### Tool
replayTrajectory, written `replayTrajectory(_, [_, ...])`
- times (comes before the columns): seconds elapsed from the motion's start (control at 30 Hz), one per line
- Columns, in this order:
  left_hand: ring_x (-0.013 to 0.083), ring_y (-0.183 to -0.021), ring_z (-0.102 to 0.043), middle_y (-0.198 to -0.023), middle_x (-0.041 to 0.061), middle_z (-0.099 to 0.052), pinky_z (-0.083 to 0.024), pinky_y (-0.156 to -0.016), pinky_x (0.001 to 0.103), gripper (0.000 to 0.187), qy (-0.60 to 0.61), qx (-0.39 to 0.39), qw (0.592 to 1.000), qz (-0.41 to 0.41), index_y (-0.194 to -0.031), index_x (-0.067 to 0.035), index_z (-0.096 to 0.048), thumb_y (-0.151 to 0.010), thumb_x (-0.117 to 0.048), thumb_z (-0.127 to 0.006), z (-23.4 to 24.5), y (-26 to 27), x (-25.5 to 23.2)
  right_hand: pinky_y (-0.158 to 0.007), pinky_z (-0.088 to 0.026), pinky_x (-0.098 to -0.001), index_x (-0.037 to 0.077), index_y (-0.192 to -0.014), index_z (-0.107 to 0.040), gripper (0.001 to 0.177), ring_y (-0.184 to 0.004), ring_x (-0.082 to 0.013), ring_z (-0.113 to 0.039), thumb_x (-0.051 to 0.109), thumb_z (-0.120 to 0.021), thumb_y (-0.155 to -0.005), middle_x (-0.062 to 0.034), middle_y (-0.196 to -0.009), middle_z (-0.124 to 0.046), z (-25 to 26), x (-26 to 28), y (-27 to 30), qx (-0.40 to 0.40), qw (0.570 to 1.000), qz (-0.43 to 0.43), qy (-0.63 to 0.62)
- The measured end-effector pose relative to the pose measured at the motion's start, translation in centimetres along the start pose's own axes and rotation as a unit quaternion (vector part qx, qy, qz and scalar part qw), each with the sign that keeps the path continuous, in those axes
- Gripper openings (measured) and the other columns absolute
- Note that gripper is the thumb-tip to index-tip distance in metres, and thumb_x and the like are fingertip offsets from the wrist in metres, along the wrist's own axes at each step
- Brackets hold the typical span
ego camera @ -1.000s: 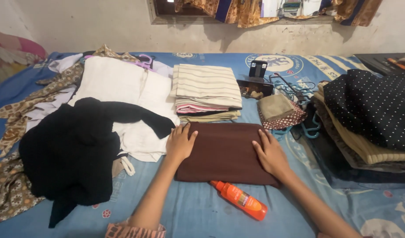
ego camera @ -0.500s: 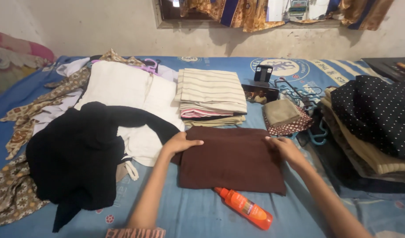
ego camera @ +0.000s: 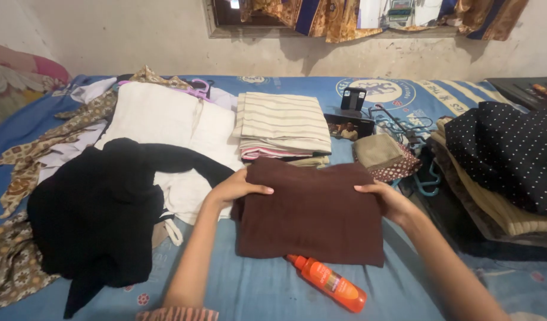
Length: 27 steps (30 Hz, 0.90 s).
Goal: Fold a brown shirt on a bed.
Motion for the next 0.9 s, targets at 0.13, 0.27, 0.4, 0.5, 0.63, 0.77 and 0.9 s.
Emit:
replayTrajectory(0.13, [0.0178, -0.114, -0.066, -0.121, 0.006, -0.073, -0.051, -0.099, 0.033, 0.063, -0.025, -0.027, 0.993, -0.115, -0.127, -0.004, -0.064, -0.070, -0.014, -0.087, -0.3, 0.7, -4.7, -0.096, -0.053, -0.0367, 0.006, -0.131, -0.065, 0.055, -0.110, -0.0202, -0.069, 0.019, -0.076, -0.079, -0.0078, -0.121, -0.074, -0.4, 4.7, 0.9, -0.011, 0.994, 0.094, 0.050])
replayTrajectory(0.27, [0.0192, -0.112, -0.068, -0.117, 0.008, -0.076, -0.052, -0.099, 0.033, 0.057, -0.132, -0.120, 0.960, -0.217, -0.122, -0.001, -0.067, -0.071, -0.017, -0.087, 1.1, -1.1, -9.0, -0.091, -0.055, -0.0365, 0.005, -0.134, -0.060, 0.054, -0.108, -0.0187, -0.068, 0.011, -0.074, -0.082, -0.0065, -0.120, -0.072, -0.8, 10.4, 1.8, -0.033, 0.968, 0.232, 0.094])
replayTrajectory(0.4, [0.0225, -0.110, -0.071, -0.114, 0.009, -0.076, -0.054, -0.098, 0.035, 0.052, -0.156, -0.187, 0.937, -0.250, -0.117, -0.002, -0.065, -0.070, -0.014, -0.085, 1.1, -0.4, -11.7, -0.094, -0.055, -0.0347, 0.005, -0.135, -0.056, 0.057, -0.113, -0.0157, -0.066, -0.003, -0.069, -0.080, -0.0038, -0.125, -0.068, 1.8, 11.3, 1.6, 0.003, 0.928, 0.359, 0.098])
replayTrajectory(0.5, [0.0311, -0.116, -0.063, -0.107, 0.013, -0.072, -0.048, -0.107, 0.038, 0.038, -0.323, -0.187, 0.841, -0.391, -0.107, -0.004, -0.068, -0.071, -0.003, -0.082, 0.6, 2.4, -10.8, -0.100, -0.055, -0.0359, 0.003, -0.129, -0.059, 0.061, -0.117, -0.0163, -0.066, -0.016, -0.056, -0.072, -0.0067, -0.124, -0.069, 4.6, 9.0, 2.1, 0.046, 0.898, 0.405, 0.168])
replayTrajectory(0.63, [0.0210, -0.116, -0.065, -0.109, -0.003, -0.079, -0.019, -0.116, 0.056, 0.037, -0.473, -0.011, 0.866, -0.161, -0.094, -0.015, -0.075, -0.069, 0.009, -0.062, -1.3, 7.0, -7.4, -0.100, -0.047, -0.0422, 0.015, -0.114, -0.074, 0.063, -0.123, -0.0215, -0.062, -0.018, -0.061, -0.061, -0.0016, -0.129, -0.070, 0.5, 5.4, 8.1, 0.061, 0.712, 0.365, 0.597])
replayTrajectory(0.77, [0.0170, -0.110, -0.068, -0.103, -0.004, -0.079, -0.023, -0.117, 0.057, 0.029, -0.540, -0.009, 0.842, -0.001, -0.090, -0.019, -0.078, -0.079, 0.001, -0.059, 0.3, 8.0, -4.3, -0.101, -0.039, -0.0430, 0.021, -0.117, -0.077, 0.055, -0.126, -0.0214, -0.059, -0.011, -0.059, -0.076, 0.0001, -0.128, -0.070, 0.8, 3.7, 8.6, -0.005, 0.654, 0.328, 0.682])
replayTrajectory(0.9, [0.0210, -0.101, -0.073, -0.101, 0.000, -0.079, -0.048, -0.102, 0.048, 0.020, -0.490, -0.113, 0.864, -0.041, -0.095, -0.019, -0.076, -0.086, -0.014, -0.060, 0.6, 4.8, -5.8, -0.103, -0.044, -0.0444, 0.015, -0.120, -0.072, 0.046, -0.125, -0.0266, -0.058, -0.005, -0.060, -0.080, -0.0049, -0.125, -0.069, -1.6, 7.3, 8.5, -0.070, 0.618, 0.401, 0.673])
Point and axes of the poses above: each hand's wrist, its own y-axis away from the middle knuckle, its own z-axis out of the back of the hand, x = y × z, the point moved 4 cm from there along -y, towards the middle knuckle
